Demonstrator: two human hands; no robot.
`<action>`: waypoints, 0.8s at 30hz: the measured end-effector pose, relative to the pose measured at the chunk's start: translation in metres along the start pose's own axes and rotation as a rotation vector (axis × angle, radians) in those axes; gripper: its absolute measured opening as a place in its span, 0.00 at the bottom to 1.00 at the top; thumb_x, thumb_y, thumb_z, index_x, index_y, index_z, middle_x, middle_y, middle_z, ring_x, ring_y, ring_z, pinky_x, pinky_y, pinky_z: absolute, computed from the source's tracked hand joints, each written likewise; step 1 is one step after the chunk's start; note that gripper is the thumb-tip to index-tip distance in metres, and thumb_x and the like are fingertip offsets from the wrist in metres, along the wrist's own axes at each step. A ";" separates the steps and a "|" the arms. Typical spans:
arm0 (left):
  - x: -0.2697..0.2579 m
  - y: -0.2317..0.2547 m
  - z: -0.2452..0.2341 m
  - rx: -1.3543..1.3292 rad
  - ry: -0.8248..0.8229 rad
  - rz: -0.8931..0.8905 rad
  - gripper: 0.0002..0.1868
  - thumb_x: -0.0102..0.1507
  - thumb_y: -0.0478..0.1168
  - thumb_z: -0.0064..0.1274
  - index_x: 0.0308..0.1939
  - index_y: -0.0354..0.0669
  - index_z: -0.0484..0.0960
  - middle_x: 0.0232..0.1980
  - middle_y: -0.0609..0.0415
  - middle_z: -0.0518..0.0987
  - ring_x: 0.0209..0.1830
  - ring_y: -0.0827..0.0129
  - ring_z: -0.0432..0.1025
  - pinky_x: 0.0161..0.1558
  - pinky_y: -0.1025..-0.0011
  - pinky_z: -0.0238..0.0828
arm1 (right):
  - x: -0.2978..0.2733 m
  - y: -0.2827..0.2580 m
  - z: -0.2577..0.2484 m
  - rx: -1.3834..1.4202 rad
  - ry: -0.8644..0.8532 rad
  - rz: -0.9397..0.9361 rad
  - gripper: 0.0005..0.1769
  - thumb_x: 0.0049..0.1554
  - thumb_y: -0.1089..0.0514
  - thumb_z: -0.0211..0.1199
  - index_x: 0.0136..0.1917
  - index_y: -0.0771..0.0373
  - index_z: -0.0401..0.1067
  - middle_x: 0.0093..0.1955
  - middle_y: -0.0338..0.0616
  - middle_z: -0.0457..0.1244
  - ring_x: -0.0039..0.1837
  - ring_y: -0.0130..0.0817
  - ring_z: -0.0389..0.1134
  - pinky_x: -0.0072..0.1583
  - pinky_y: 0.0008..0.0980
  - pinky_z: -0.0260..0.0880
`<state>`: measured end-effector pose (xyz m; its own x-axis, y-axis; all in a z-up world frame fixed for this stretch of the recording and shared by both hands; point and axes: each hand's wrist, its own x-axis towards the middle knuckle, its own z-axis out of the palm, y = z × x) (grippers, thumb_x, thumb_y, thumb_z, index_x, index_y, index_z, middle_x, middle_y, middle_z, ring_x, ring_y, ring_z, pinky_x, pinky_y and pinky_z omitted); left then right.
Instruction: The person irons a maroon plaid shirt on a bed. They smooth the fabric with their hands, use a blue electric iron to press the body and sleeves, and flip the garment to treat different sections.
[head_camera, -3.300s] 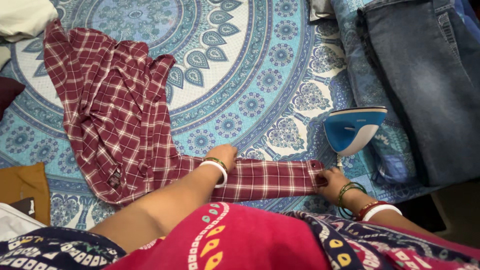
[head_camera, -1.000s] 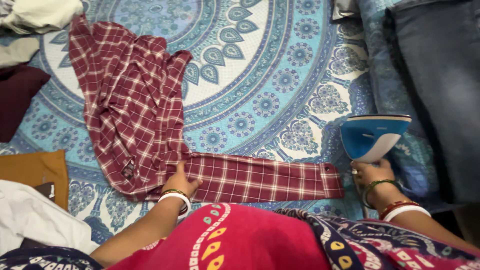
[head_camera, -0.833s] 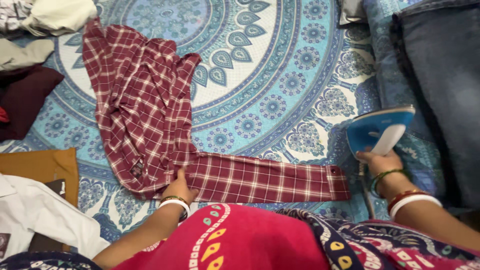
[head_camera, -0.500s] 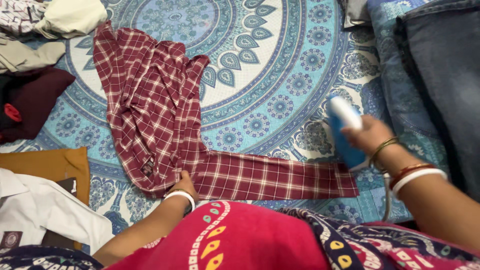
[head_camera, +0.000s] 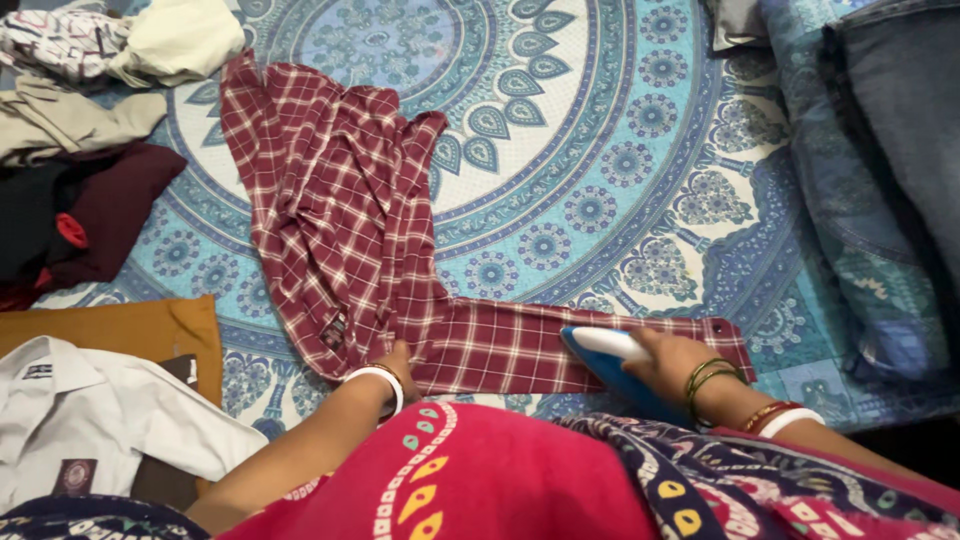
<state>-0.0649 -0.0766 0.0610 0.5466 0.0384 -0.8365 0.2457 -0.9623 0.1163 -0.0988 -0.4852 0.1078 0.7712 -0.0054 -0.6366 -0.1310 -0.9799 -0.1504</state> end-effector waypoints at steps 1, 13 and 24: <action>0.007 -0.007 0.003 0.020 -0.001 0.012 0.55 0.50 0.42 0.75 0.74 0.44 0.56 0.68 0.33 0.73 0.69 0.46 0.70 0.67 0.57 0.70 | 0.003 -0.003 0.000 0.018 0.013 0.026 0.34 0.58 0.38 0.62 0.74 0.45 0.62 0.61 0.52 0.69 0.63 0.49 0.72 0.65 0.44 0.71; 0.043 -0.072 0.010 -0.037 0.199 0.321 0.35 0.48 0.47 0.73 0.55 0.40 0.79 0.56 0.40 0.82 0.58 0.52 0.76 0.61 0.62 0.72 | 0.031 -0.022 0.003 0.175 0.075 -0.036 0.32 0.54 0.39 0.66 0.69 0.48 0.70 0.60 0.51 0.71 0.63 0.47 0.73 0.65 0.43 0.70; 0.015 -0.113 -0.035 0.130 0.415 0.327 0.33 0.51 0.48 0.71 0.55 0.43 0.76 0.63 0.43 0.75 0.66 0.50 0.69 0.65 0.58 0.67 | 0.061 -0.104 0.007 0.021 0.044 -0.150 0.32 0.54 0.36 0.65 0.68 0.47 0.70 0.61 0.45 0.70 0.63 0.43 0.72 0.64 0.41 0.70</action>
<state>-0.0561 0.0418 0.0538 0.8546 -0.1910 -0.4828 -0.0770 -0.9662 0.2459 -0.0425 -0.3823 0.0793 0.8097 0.1318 -0.5719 -0.0247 -0.9660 -0.2575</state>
